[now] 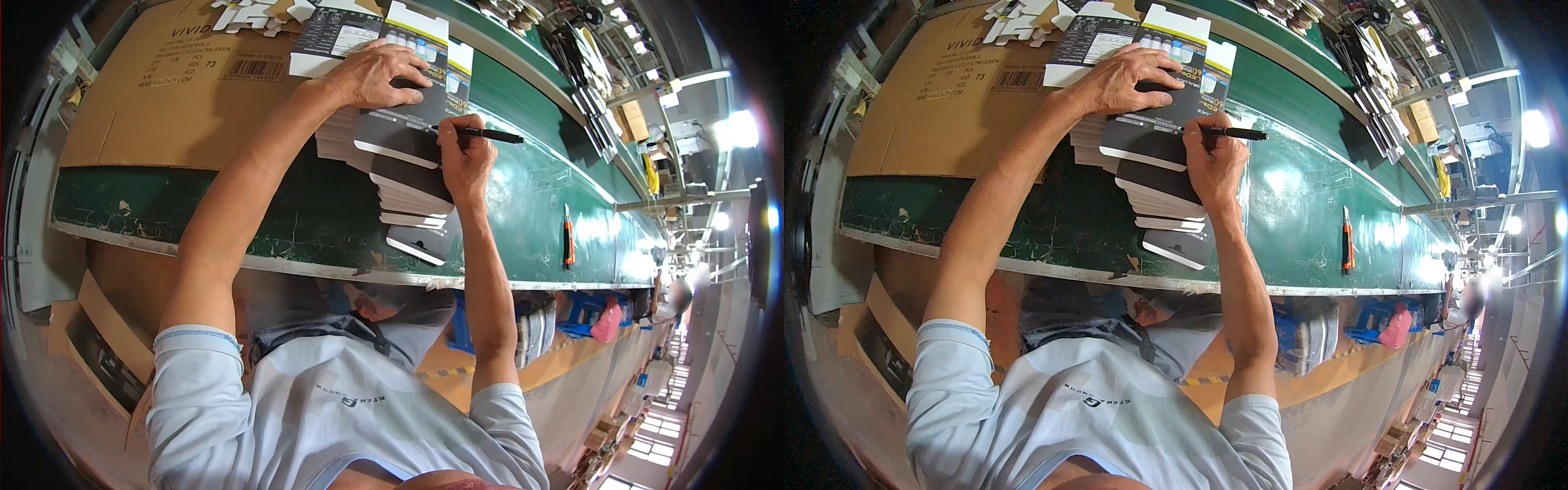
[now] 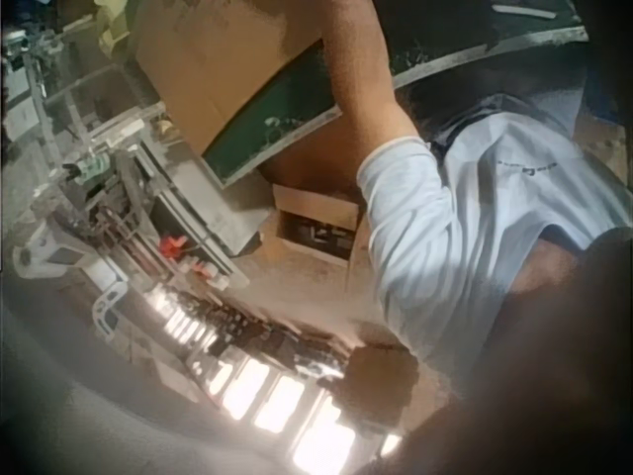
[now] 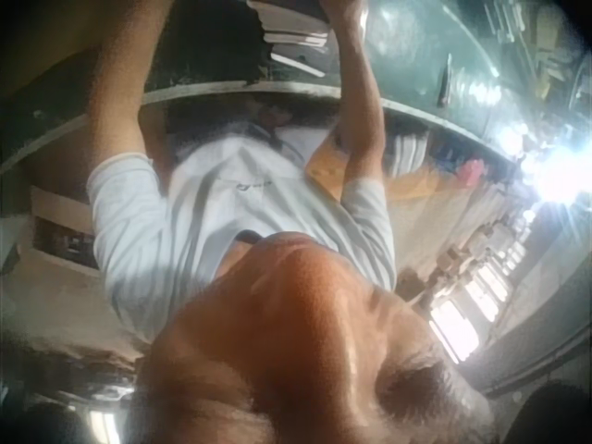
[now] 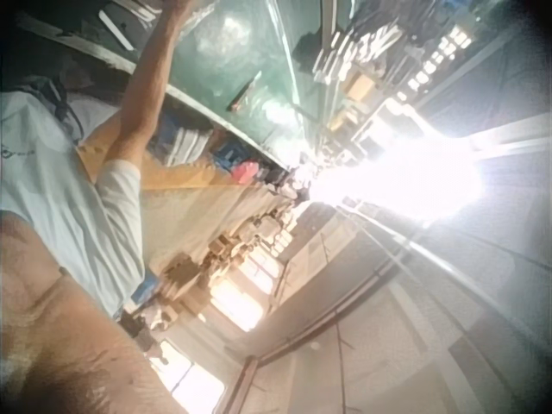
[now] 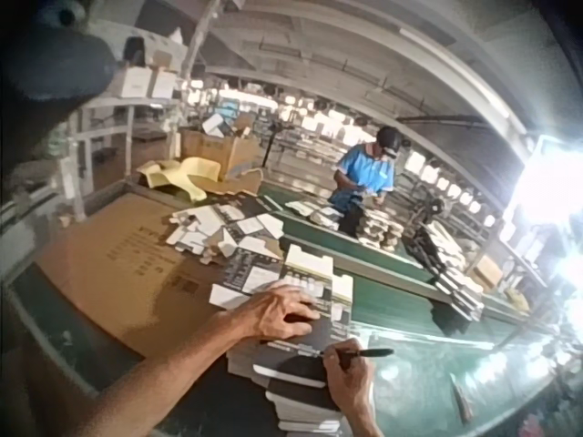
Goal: Marking and sorting cardboard light bulb packaging boxes at a factory assembly line workstation.
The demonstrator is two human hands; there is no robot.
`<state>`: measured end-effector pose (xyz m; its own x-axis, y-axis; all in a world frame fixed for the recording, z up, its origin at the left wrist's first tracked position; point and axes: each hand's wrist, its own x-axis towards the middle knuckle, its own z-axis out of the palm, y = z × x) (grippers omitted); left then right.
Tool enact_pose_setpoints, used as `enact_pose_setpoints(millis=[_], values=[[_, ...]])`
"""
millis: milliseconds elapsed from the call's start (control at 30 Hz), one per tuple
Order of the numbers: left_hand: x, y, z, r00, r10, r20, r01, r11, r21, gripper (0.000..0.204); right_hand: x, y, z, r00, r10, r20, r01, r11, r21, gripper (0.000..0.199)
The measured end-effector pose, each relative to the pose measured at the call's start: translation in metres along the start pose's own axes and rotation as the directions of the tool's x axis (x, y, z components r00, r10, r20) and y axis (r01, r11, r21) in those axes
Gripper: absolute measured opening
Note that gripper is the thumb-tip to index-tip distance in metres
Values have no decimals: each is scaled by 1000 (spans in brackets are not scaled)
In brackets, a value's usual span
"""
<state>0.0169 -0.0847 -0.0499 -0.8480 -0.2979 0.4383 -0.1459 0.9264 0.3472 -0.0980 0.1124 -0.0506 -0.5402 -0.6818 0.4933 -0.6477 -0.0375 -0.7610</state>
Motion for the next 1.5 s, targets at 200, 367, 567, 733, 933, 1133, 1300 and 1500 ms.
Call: enact_pose_setpoints(millis=[200,367,567,733,933,1133,1300,1500], values=[[0,3,-1,1000,-3,2,3,1000,4,30,1,-6,-1,1000,-9,5,9,998,-65,11],[0,1,0,1000,1,-4,-1,1000,-6,29,1,-10,-3,1000,-8,21,9,997,-82,11],[1,-4,6,998,28,-47,-29,1000,-7,33,1,-7,-1,1000,4,-1,-4,998,-60,12],[0,-4,7,998,28,-52,-28,1000,-6,33,-2,0,-1,1000,-4,-10,4,999,-45,13],[0,-4,7,998,31,-56,-31,999,-7,32,-3,1,-3,999,-28,16,28,1000,13,12],[-1,-4,8,997,29,-76,-30,1000,-9,31,-3,4,-2,999,-37,31,35,999,42,11],[0,3,0,1000,10,-13,-10,1000,-6,29,-4,5,-4,999,-19,50,16,997,69,12],[-1,2,1,999,14,-40,-15,1000,-9,29,-3,0,-4,998,-10,60,9,1000,11,13]])
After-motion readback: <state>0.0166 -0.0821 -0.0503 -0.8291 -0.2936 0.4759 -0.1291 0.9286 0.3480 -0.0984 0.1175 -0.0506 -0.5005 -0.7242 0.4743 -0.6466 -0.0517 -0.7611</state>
